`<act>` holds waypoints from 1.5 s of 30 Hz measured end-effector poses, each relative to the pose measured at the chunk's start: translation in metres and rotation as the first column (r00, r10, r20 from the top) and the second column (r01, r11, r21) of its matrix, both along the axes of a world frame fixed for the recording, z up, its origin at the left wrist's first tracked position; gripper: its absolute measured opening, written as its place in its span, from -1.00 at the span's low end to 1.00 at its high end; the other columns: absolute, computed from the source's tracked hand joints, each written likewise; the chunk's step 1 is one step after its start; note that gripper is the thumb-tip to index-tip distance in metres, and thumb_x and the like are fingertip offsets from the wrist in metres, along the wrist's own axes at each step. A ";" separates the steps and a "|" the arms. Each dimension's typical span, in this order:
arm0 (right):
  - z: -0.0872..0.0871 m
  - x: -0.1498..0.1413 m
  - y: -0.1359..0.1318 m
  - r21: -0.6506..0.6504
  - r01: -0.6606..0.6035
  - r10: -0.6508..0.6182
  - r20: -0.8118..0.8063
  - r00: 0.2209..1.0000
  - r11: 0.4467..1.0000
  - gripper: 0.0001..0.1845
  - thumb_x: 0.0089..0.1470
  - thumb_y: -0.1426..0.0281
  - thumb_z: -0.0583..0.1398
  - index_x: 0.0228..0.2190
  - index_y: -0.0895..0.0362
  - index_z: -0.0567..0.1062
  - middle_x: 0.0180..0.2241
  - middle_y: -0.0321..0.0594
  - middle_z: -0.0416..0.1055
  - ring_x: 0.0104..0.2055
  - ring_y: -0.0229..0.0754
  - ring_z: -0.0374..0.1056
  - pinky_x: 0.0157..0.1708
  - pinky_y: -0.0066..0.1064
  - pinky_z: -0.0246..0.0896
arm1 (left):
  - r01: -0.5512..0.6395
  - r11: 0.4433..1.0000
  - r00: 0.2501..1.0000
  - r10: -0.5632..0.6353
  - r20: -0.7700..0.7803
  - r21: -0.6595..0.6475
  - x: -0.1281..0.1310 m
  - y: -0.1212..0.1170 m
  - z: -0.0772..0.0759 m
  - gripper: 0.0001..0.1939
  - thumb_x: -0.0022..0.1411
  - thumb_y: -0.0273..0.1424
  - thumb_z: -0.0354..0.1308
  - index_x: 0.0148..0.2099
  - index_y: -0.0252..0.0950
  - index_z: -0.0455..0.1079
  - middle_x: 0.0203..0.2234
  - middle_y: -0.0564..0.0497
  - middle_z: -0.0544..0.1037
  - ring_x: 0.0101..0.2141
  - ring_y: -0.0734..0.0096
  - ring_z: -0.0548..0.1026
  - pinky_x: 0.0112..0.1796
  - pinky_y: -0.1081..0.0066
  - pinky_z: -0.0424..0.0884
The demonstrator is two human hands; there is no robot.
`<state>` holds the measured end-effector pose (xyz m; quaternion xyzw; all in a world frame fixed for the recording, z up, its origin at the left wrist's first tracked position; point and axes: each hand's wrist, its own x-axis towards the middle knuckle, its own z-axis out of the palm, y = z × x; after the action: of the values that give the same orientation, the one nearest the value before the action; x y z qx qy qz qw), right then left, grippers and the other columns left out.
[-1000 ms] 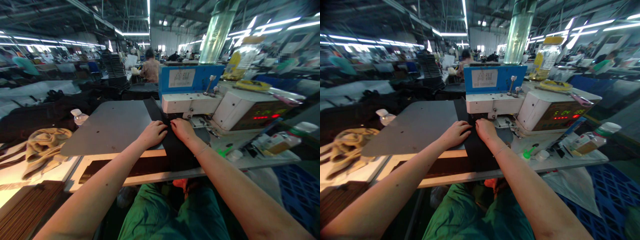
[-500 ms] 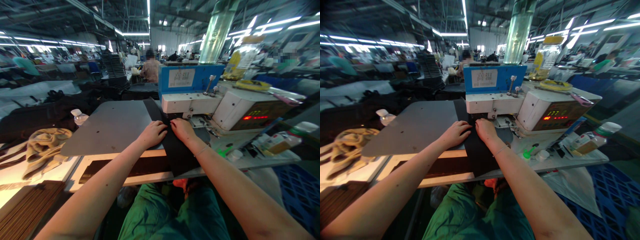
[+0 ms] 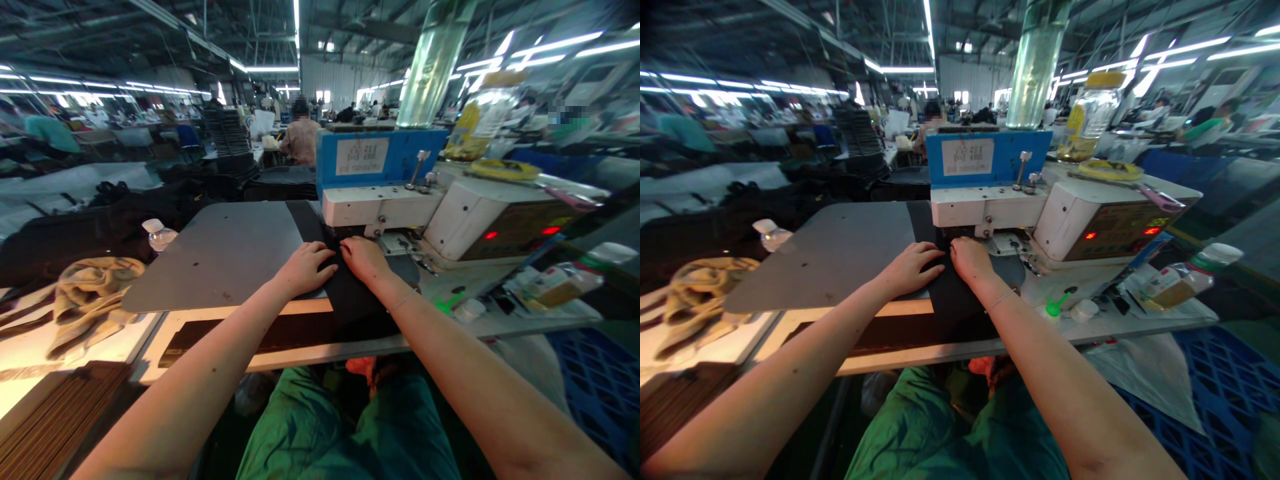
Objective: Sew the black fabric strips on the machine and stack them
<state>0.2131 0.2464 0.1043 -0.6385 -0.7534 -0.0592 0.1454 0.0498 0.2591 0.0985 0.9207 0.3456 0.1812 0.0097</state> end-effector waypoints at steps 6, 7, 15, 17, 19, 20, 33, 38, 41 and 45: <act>0.001 -0.001 -0.001 -0.006 0.001 -0.001 0.003 1.000 1.000 -0.72 0.14 0.43 -0.02 -0.25 0.19 0.46 -0.22 -0.07 0.44 -0.24 -0.14 0.34 -0.28 -0.40 0.12 | -0.002 1.000 1.000 0.002 -0.015 -0.019 0.000 -0.001 0.002 -0.57 0.22 -0.15 -0.05 0.02 -0.30 0.34 -0.06 -0.12 0.34 -0.07 0.21 0.30 -0.01 0.27 0.23; 0.001 -0.001 -0.001 -0.007 0.003 -0.003 0.005 1.000 1.000 -0.72 0.14 0.43 -0.02 -0.26 0.19 0.46 -0.23 -0.07 0.44 -0.24 -0.14 0.34 -0.28 -0.40 0.12 | 0.000 1.000 1.000 0.000 -0.019 -0.023 0.000 -0.002 0.002 -0.56 0.22 -0.14 -0.05 0.02 -0.30 0.33 -0.06 -0.12 0.34 -0.07 0.20 0.30 -0.01 0.27 0.23; 0.002 -0.001 0.000 -0.020 0.007 -0.006 0.024 1.000 1.000 -0.73 0.15 0.42 -0.02 -0.30 0.20 0.46 -0.27 -0.08 0.44 -0.25 -0.14 0.35 -0.30 -0.41 0.13 | 0.002 0.994 0.999 -0.008 -0.050 -0.106 0.000 -0.005 0.009 -0.45 0.15 -0.05 0.01 0.06 -0.29 0.30 0.00 -0.14 0.30 -0.02 0.15 0.27 0.03 0.24 0.20; 0.001 -0.001 0.001 -0.012 0.006 -0.006 0.036 0.999 1.000 -0.73 0.16 0.42 -0.02 -0.31 0.20 0.46 -0.28 -0.08 0.44 -0.26 -0.14 0.35 -0.31 -0.41 0.13 | 0.011 0.992 0.999 -0.018 -0.049 -0.129 -0.001 -0.005 0.011 -0.51 0.17 -0.12 0.02 0.06 -0.30 0.31 0.00 -0.14 0.30 -0.01 0.17 0.27 0.03 0.25 0.19; 0.001 -0.001 0.001 0.000 0.003 -0.003 0.049 0.999 1.000 -0.73 0.16 0.42 -0.03 -0.32 0.20 0.46 -0.29 -0.08 0.44 -0.28 -0.14 0.36 -0.32 -0.41 0.14 | 0.029 0.990 0.999 -0.034 -0.041 -0.139 -0.002 -0.002 0.011 -0.58 0.19 -0.22 0.01 0.04 -0.30 0.32 -0.01 -0.12 0.31 -0.01 0.21 0.28 0.04 0.27 0.19; 0.000 -0.001 0.001 0.007 0.001 -0.002 0.056 0.998 1.000 -0.73 0.16 0.42 -0.03 -0.33 0.20 0.46 -0.30 -0.08 0.44 -0.29 -0.14 0.36 -0.33 -0.41 0.14 | 0.036 0.990 0.999 -0.041 -0.035 -0.138 -0.002 -0.001 0.011 -0.61 0.19 -0.27 0.00 0.03 -0.30 0.32 -0.02 -0.12 0.32 -0.02 0.22 0.28 0.04 0.28 0.19; 0.002 -0.003 0.005 0.048 -0.002 -0.003 0.095 0.995 0.999 -0.73 0.15 0.45 -0.05 -0.34 0.21 0.44 -0.32 -0.07 0.44 -0.30 -0.11 0.38 -0.38 -0.40 0.15 | -0.009 0.993 0.998 0.002 -0.060 -0.119 -0.007 0.034 0.008 -0.61 0.13 -0.47 -0.09 0.00 -0.29 0.35 -0.08 -0.10 0.35 -0.06 0.25 0.31 0.02 0.30 0.22; 0.002 -0.006 0.006 0.046 0.006 -0.010 0.093 0.996 0.999 -0.72 0.16 0.47 -0.07 -0.31 0.23 0.43 -0.31 -0.04 0.43 -0.30 -0.11 0.37 -0.39 -0.40 0.14 | -0.051 0.991 0.995 0.040 -0.087 -0.128 -0.008 0.050 0.007 -0.59 0.13 -0.48 -0.10 0.02 -0.28 0.34 -0.05 -0.09 0.34 -0.05 0.27 0.32 0.03 0.32 0.22; 0.002 -0.005 0.007 0.032 -0.008 0.006 0.068 0.998 0.999 -0.72 0.16 0.46 -0.05 -0.29 0.23 0.43 -0.28 -0.03 0.42 -0.27 -0.12 0.36 -0.35 -0.41 0.15 | -0.084 0.987 0.993 0.072 -0.089 -0.140 -0.008 0.063 0.006 -0.59 0.13 -0.47 -0.11 0.02 -0.28 0.33 -0.05 -0.08 0.34 -0.04 0.30 0.32 0.04 0.35 0.20; 0.002 0.001 -0.002 -0.012 -0.051 0.051 -0.019 0.999 0.999 -0.74 0.13 0.45 -0.01 -0.25 0.21 0.45 -0.24 -0.07 0.40 -0.22 -0.15 0.33 -0.25 -0.41 0.16 | -0.175 0.975 0.980 0.160 -0.117 -0.136 -0.017 0.079 0.008 -0.58 0.12 -0.48 -0.11 0.02 -0.27 0.34 -0.07 -0.08 0.35 -0.03 0.28 0.33 0.04 0.32 0.21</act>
<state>0.2140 0.2441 0.1061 -0.6204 -0.7684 -0.0450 0.1500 0.0333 0.3381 0.1065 0.8933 0.4344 0.1067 0.0432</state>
